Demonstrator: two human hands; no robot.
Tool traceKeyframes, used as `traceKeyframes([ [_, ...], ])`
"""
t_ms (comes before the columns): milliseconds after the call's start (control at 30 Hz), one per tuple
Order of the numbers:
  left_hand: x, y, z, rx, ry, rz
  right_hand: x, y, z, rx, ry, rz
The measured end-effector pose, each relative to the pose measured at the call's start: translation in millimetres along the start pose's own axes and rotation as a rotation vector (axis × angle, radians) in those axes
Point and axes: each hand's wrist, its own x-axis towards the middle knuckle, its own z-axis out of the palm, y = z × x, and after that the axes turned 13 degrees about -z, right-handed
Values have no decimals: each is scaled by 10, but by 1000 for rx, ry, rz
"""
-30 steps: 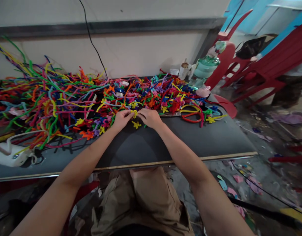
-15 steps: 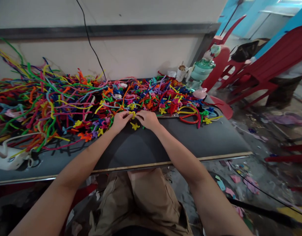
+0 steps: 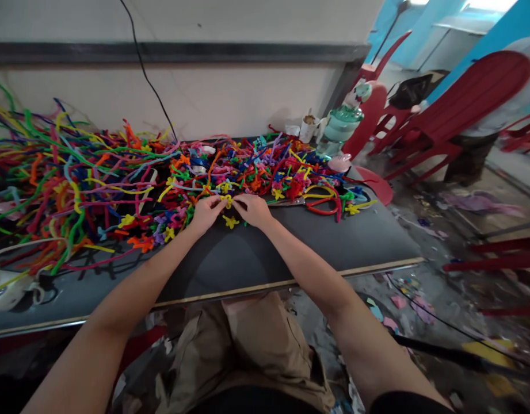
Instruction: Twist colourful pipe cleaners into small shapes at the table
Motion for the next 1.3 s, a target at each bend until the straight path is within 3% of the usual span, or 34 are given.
traceKeyframes([
  [267, 38, -34, -2, -44, -1, -28, 2, -17, -15, 29, 29, -4],
  [400, 44, -41, 16, -37, 22, -16, 17, 51, -59, 61, -31, -51],
  [567, 39, -46, 44, -3, -2, -18, 22, 136, -77, 106, 24, 42],
  [667, 9, -19, 33, 0, -4, -22, 6, 119, -54, 88, -6, -24],
  [833, -60, 18, -13, -10, 22, -43, 20, 106, 15, 116, 43, -42],
  [967, -59, -19, -31, -87, 27, -88, 46, 116, 59, 172, 130, 22],
  [1300, -57, 14, -19, 78, -23, 20, 3, 93, 19, 204, 147, -157],
])
